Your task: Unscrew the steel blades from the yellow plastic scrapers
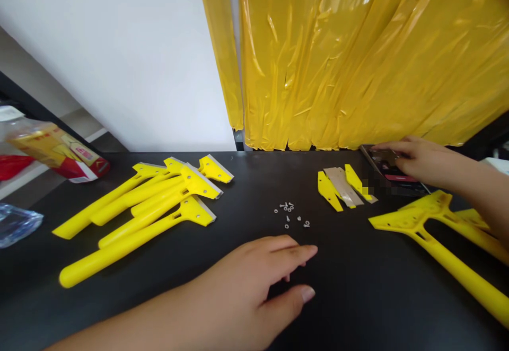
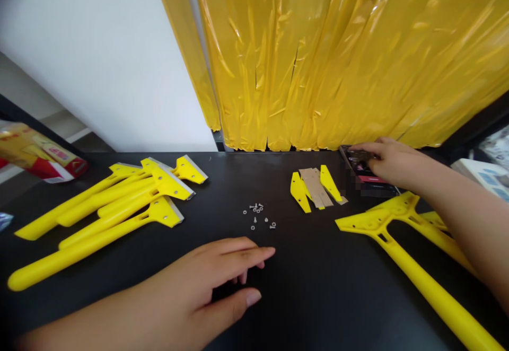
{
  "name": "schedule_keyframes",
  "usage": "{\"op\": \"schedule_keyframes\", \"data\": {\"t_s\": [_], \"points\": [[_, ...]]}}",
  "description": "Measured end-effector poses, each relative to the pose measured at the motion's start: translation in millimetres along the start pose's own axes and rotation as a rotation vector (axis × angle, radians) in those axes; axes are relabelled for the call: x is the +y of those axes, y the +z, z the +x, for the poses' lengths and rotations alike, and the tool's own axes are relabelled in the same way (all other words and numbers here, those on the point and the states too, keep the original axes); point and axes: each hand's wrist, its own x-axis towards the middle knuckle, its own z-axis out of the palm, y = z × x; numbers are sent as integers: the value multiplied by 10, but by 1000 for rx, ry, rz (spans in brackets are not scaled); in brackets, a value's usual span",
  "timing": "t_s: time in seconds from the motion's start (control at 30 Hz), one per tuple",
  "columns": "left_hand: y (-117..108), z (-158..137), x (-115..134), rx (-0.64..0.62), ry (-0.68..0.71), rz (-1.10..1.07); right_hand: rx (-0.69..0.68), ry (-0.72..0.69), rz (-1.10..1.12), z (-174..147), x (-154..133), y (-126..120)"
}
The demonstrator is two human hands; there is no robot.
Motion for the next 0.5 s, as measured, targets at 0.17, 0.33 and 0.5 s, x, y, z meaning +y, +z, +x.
{"op": "schedule_keyframes", "data": {"t_s": [0.17, 0.33, 0.5], "points": [[-5, -7, 6, -3, -3, 0, 28, 17, 9, -8, -18, -25], [-13, -10, 8, -13, -17, 7, -5, 14, 26, -20, -49, -20], [-24, 5, 5, -37, -10, 4, 14, 41, 46, -26, -21, -58]]}}
